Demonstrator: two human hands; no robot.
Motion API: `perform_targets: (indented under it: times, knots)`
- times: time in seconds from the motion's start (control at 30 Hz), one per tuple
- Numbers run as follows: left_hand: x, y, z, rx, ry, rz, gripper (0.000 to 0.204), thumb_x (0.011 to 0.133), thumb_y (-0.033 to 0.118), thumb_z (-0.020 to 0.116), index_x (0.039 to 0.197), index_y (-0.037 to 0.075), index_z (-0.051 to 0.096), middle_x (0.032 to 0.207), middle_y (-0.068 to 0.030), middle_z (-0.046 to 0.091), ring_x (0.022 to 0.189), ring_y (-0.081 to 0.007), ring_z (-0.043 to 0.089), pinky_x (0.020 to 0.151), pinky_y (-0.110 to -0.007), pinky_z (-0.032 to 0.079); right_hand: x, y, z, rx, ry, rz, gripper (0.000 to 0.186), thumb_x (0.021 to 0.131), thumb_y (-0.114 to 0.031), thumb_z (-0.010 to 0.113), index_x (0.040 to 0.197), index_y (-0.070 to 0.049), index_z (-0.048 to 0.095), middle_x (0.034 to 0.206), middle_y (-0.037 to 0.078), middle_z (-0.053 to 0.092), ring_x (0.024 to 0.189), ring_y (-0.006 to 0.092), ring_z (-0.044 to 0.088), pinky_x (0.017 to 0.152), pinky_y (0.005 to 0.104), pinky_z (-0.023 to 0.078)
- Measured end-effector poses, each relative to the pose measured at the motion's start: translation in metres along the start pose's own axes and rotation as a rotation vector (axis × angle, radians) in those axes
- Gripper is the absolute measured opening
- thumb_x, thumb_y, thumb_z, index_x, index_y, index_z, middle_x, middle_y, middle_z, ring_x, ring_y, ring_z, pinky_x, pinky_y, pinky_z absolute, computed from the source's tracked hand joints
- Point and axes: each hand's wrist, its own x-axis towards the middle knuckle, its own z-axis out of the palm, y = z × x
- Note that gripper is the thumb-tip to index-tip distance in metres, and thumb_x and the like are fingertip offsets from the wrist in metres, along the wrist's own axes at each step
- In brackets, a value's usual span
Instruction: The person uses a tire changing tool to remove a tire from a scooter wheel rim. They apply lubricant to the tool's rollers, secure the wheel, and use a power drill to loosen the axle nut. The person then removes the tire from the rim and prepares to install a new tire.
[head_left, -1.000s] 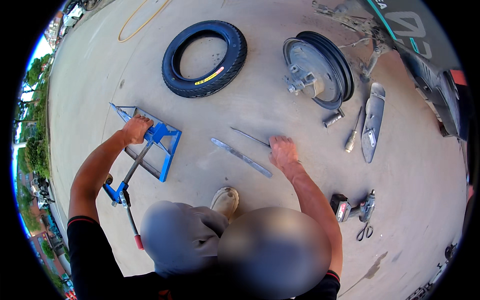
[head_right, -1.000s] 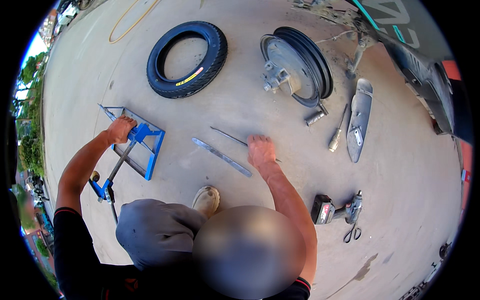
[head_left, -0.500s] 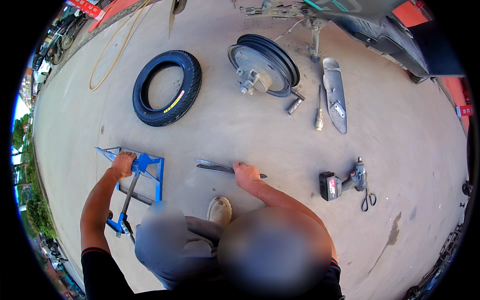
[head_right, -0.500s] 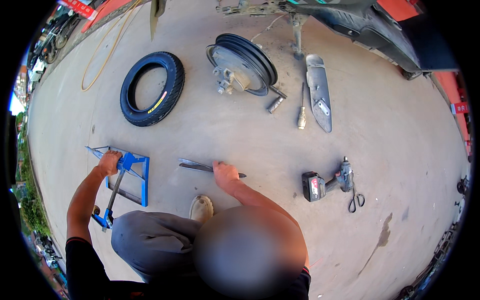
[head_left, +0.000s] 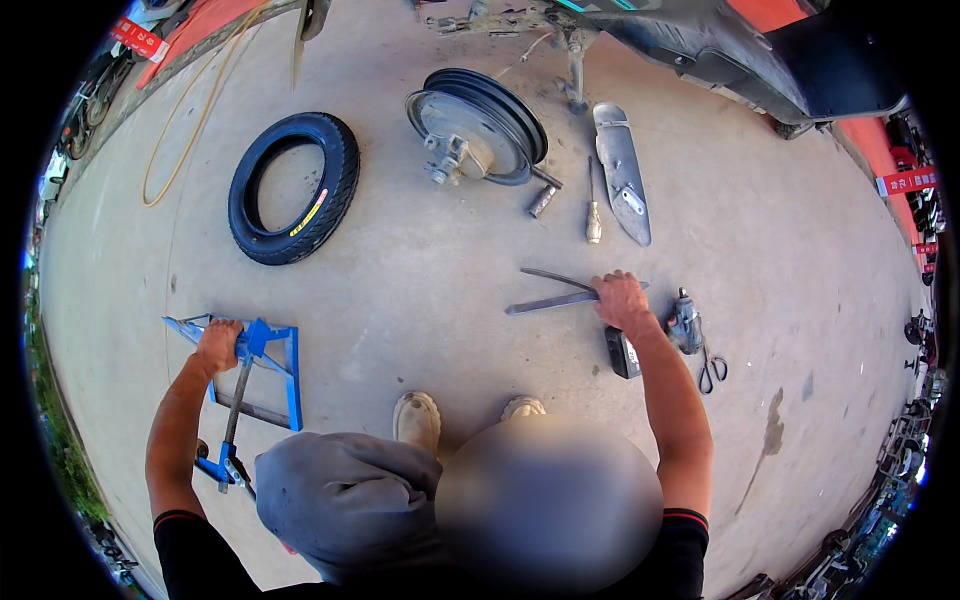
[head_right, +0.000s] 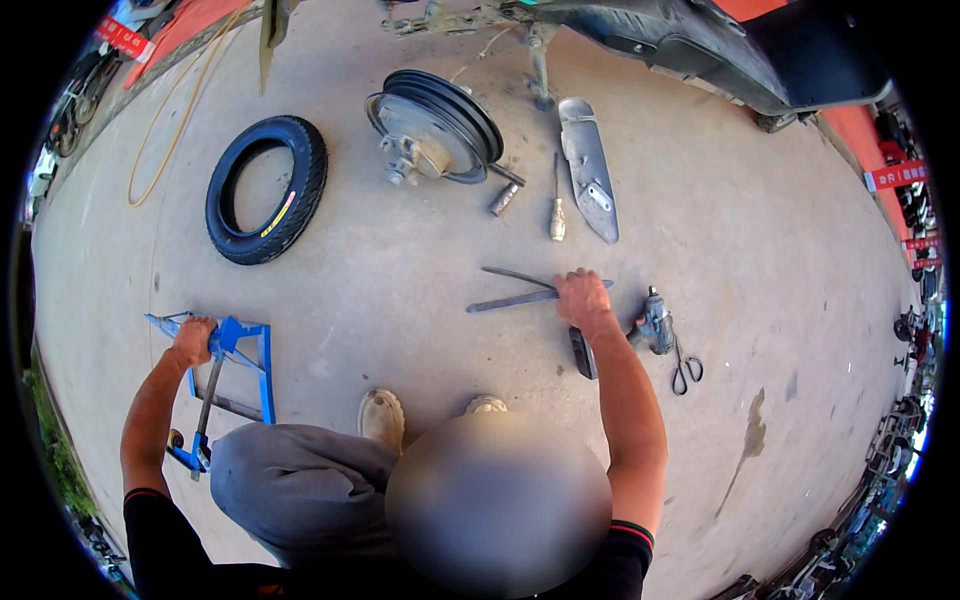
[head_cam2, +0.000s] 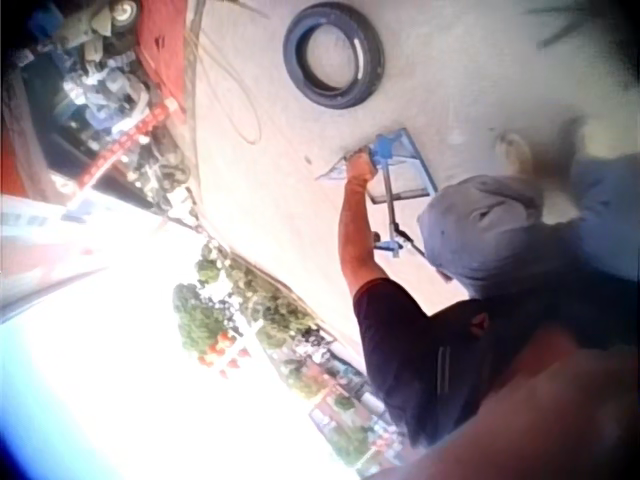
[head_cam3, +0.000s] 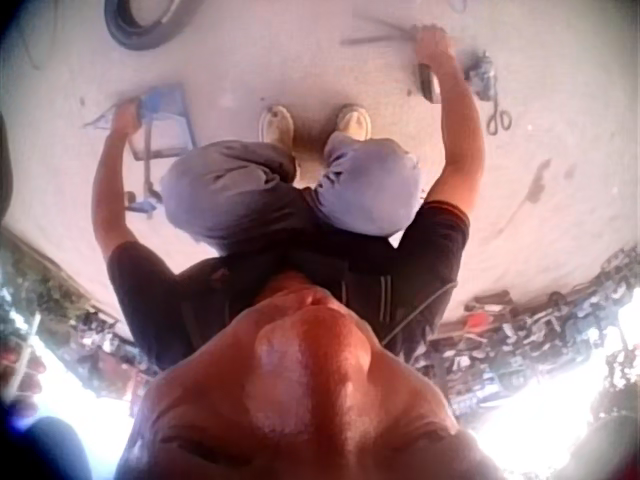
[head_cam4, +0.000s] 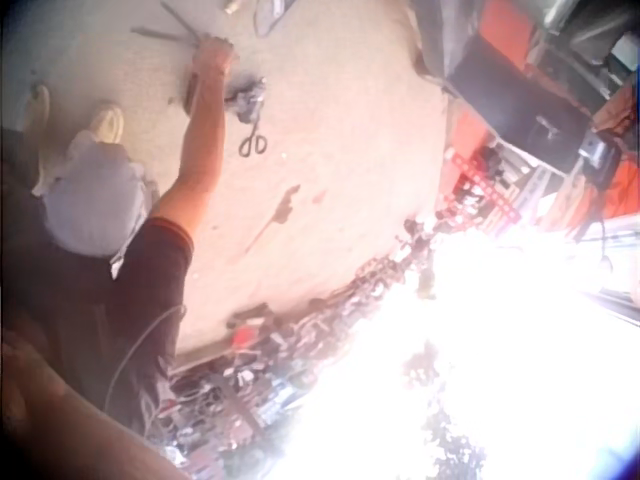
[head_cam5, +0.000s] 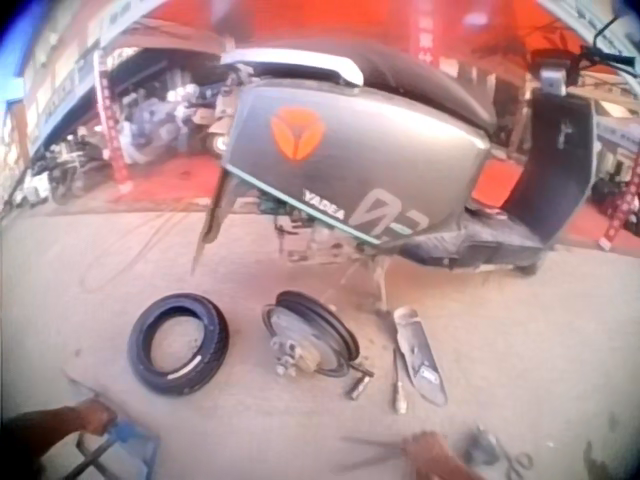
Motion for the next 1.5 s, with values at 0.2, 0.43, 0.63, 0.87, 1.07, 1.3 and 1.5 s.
perform_targets:
  times: [0.2,0.43,0.63,0.87,1.07,1.3,1.5]
  knots:
    - [0.005,0.005,-0.015,0.012,-0.042,0.019,0.047,0.07,0.007,0.079,0.115,0.003,0.067,0.118,-0.0203,0.073,0.118,-0.0366,0.068,0.109,-0.046,0.047,-0.039,0.07,0.032,-0.081,-0.091,0.322,0.026,0.09,-0.019,0.067,0.115,-0.016,0.073,0.117,0.009,0.073,0.12,0.0285,0.065,0.102,0.0469,0.05]
    - [-0.008,0.008,-0.019,0.052,-0.154,0.061,0.048,0.072,0.013,0.082,0.117,0.004,0.068,0.121,-0.0187,0.072,0.121,-0.036,0.067,0.11,-0.047,0.047,-0.018,0.054,-0.015,0.181,0.054,0.284,0.032,0.087,-0.013,0.074,0.119,-0.013,0.071,0.125,0.01,0.07,0.124,0.0301,0.064,0.104,0.0482,0.05]
    - [0.06,0.065,-0.149,0.142,-0.354,0.185,0.061,0.066,0.032,0.088,0.118,0.005,0.072,0.127,-0.0184,0.07,0.124,-0.0345,0.064,0.107,-0.05,0.048,0.046,0.02,-0.121,0.639,0.358,0.134,0.045,0.084,-0.013,0.08,0.127,-0.009,0.068,0.128,0.012,0.067,0.12,0.0342,0.064,0.106,0.0465,0.05]
    - [0.192,0.11,-0.169,-0.219,0.336,-0.074,0.098,0.078,0.04,0.09,0.155,0.003,0.041,0.141,-0.0185,0.059,0.134,-0.0385,0.056,0.114,-0.046,0.042,0.153,-0.081,-0.299,0.641,0.874,-0.192,0.052,0.085,-0.019,0.082,0.133,-0.008,0.065,0.132,0.014,0.065,0.123,0.0351,0.062,0.108,0.0456,0.049]
    - [0.271,0.137,-0.15,-0.553,0.385,-0.331,0.114,0.08,0.041,0.09,0.166,0.005,0.023,0.146,-0.0213,0.059,0.137,-0.0403,0.054,0.115,-0.047,0.044,0.236,-0.101,-0.31,0.404,0.722,-0.066,0.071,0.082,-0.035,0.087,0.143,-0.01,0.06,0.134,0.016,0.065,0.127,0.0366,0.061,0.108,0.0516,0.048]
    - [0.273,0.114,-0.154,-0.646,0.314,-0.375,0.118,0.08,0.038,0.091,0.169,0.009,0.019,0.138,-0.0233,0.066,0.126,-0.0418,0.065,0.108,-0.05,0.051,0.257,-0.102,-0.295,0.42,0.73,-0.011,0.075,0.079,-0.026,0.09,0.144,-0.009,0.056,0.116,0.015,0.067,0.111,0.0365,0.068,0.096,0.0477,0.057]
    - [0.294,0.007,-0.141,-0.609,0.285,-0.48,0.122,0.078,0.032,0.092,0.169,0.007,0.015,0.141,-0.0223,0.066,0.13,-0.042,0.062,0.112,-0.048,0.048,0.262,-0.096,-0.3,0.403,0.701,-0.015,0.07,0.08,-0.021,0.088,0.142,-0.01,0.057,0.115,0.017,0.067,0.107,0.0395,0.067,0.091,0.0487,0.058]
